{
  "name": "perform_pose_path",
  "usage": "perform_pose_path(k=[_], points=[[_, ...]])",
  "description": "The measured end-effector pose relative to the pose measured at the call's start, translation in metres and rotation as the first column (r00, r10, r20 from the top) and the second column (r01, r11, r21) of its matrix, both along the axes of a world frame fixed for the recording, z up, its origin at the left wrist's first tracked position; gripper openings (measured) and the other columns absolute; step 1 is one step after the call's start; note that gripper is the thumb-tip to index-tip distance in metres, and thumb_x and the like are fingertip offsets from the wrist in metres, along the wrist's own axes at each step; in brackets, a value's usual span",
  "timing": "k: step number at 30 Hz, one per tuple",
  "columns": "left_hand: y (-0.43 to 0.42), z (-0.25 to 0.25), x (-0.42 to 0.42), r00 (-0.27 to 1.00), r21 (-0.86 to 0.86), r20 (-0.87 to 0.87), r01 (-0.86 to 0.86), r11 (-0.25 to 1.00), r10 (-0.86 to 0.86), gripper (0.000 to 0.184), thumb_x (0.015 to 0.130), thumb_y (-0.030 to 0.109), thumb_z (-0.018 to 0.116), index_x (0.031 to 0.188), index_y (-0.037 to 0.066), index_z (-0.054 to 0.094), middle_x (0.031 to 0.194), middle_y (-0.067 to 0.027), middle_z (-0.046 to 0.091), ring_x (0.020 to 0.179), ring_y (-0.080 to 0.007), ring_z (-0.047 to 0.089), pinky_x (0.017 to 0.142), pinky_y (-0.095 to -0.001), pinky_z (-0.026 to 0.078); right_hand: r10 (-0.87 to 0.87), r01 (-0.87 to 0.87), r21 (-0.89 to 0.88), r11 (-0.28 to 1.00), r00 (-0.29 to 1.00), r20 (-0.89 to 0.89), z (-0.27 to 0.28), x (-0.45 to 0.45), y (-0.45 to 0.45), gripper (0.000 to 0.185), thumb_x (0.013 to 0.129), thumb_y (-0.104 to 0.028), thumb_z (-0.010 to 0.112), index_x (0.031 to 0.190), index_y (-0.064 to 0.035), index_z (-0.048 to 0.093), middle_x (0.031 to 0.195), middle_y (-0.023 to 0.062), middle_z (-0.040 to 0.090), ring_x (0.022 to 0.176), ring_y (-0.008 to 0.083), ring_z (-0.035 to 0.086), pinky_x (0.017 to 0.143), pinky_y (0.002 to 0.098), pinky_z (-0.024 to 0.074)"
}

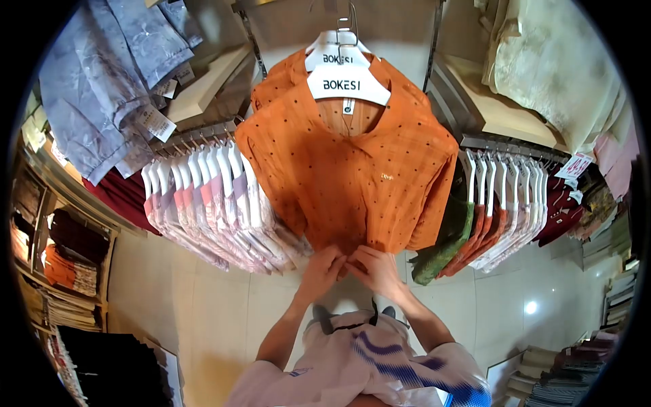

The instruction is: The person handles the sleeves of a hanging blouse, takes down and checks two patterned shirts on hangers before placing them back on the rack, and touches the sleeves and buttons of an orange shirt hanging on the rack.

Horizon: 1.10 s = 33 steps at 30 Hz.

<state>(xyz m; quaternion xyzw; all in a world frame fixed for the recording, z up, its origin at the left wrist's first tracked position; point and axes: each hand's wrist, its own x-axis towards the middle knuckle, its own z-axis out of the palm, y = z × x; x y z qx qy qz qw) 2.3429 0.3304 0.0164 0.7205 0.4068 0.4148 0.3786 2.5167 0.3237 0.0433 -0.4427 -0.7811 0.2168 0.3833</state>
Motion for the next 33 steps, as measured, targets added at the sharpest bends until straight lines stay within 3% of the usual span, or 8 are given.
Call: perform_pose_path(k=[5, 8, 12, 14, 20, 25, 29, 33], points=[[-0.006, 0.005, 0.009, 0.864, -0.559, 0.42, 0.005, 0.829, 0.278, 0.015, 0.096, 0.015, 0.049, 0.087, 0.002, 0.051, 0.063, -0.0018, 0.054, 0.045, -0.0105, 0.048, 0.041, -0.025, 0.039, -0.117, 0.132, 0.052, 0.99, 0.968, -0.223, -0.004, -0.012, -0.011, 0.01, 0.076, -0.01, 0.067, 0.081, -0.0045, 0.06, 0.071, 0.006, 0.055, 0.056, 0.0248, 0.057, 0.049, 0.033, 0.0448], [-0.006, -0.009, 0.005, 0.856, -0.622, 0.384, -0.036, 0.782, 0.346, 0.016, 0.096, 0.017, 0.05, 0.092, 0.002, 0.052, 0.065, -0.0011, 0.054, 0.05, -0.0091, 0.05, 0.045, -0.0237, 0.041, -0.151, 0.178, 0.066, 0.982, 0.941, -0.303, -0.002, -0.015, -0.013, 0.01, 0.075, -0.007, 0.067, 0.081, -0.0033, 0.06, 0.07, 0.0058, 0.054, 0.055, 0.0232, 0.057, 0.049, 0.0307, 0.0445], [-0.012, 0.003, 0.011, 0.886, -0.293, 0.388, -0.144, 0.945, 0.255, 0.017, 0.096, 0.017, 0.049, 0.089, 0.002, 0.052, 0.066, -0.0015, 0.054, 0.054, -0.0074, 0.051, 0.049, -0.022, 0.043, -0.066, 0.092, 0.12, 0.989, 0.978, -0.199, 0.0, -0.014, -0.011, 0.009, 0.075, -0.006, 0.067, 0.079, -0.0042, 0.06, 0.069, 0.0054, 0.053, 0.053, 0.0221, 0.056, 0.048, 0.0311, 0.0437], [-0.011, 0.009, 0.001, 0.976, -0.185, 0.197, -0.054, 0.981, 0.091, 0.015, 0.097, 0.015, 0.049, 0.092, 0.002, 0.054, 0.07, -0.0008, 0.054, 0.056, -0.0065, 0.048, 0.049, -0.0206, 0.041, -0.06, 0.082, 0.13, 0.988, 0.986, -0.158, 0.0, -0.013, -0.012, 0.008, 0.074, -0.006, 0.068, 0.078, -0.0047, 0.06, 0.069, 0.0051, 0.053, 0.053, 0.0223, 0.056, 0.047, 0.0313, 0.0436], [-0.014, 0.015, -0.004, 0.967, -0.379, 0.233, -0.009, 0.925, 0.105, 0.019, 0.096, 0.014, 0.049, 0.083, 0.0, 0.05, 0.059, -0.0026, 0.051, 0.053, -0.0074, 0.048, 0.047, -0.0244, 0.04, -0.046, 0.068, 0.205, 0.977, 0.993, -0.111, -0.005, -0.014, -0.014, 0.008, 0.073, -0.006, 0.068, 0.077, -0.006, 0.061, 0.069, 0.0042, 0.053, 0.052, 0.0226, 0.055, 0.047, 0.032, 0.0434], [-0.016, 0.013, -0.003, 0.98, -0.307, 0.167, -0.055, 0.95, 0.111, 0.02, 0.097, 0.016, 0.048, 0.085, 0.0, 0.05, 0.061, -0.0026, 0.05, 0.053, -0.0076, 0.046, 0.047, -0.0245, 0.039, -0.076, 0.095, 0.187, 0.978, 0.992, -0.102, -0.002, -0.017, -0.02, 0.008, 0.073, -0.005, 0.068, 0.077, -0.0049, 0.061, 0.068, 0.0051, 0.053, 0.052, 0.0236, 0.054, 0.048, 0.0321, 0.0437], [-0.014, 0.0, 0.003, 0.933, -0.443, 0.306, -0.035, 0.896, 0.188, 0.018, 0.099, 0.017, 0.045, 0.091, 0.002, 0.052, 0.065, -0.002, 0.053, 0.058, -0.0086, 0.053, 0.051, -0.0239, 0.044, -0.092, 0.127, 0.092, 0.988, 0.945, -0.314, 0.0, -0.02, -0.024, 0.006, 0.076, 0.002, 0.065, 0.077, -0.002, 0.06, 0.069, 0.0068, 0.055, 0.053, 0.0184, 0.054, 0.048, 0.0276, 0.0418], [-0.004, -0.034, -0.006, 0.754, -0.551, 0.481, -0.137, 0.823, 0.447, 0.017, 0.097, 0.02, 0.05, 0.094, 0.005, 0.054, 0.088, -0.0018, 0.057, 0.076, -0.0103, 0.056, 0.067, -0.0245, 0.049, -0.189, 0.032, -0.224, 0.974, 0.662, -0.725, -0.018, -0.012, -0.017, 0.005, 0.083, 0.001, 0.06, 0.08, -0.0015, 0.057, 0.065, -0.0008, 0.05, 0.06, 0.0043, 0.046, 0.054, 0.0201, 0.0374]])
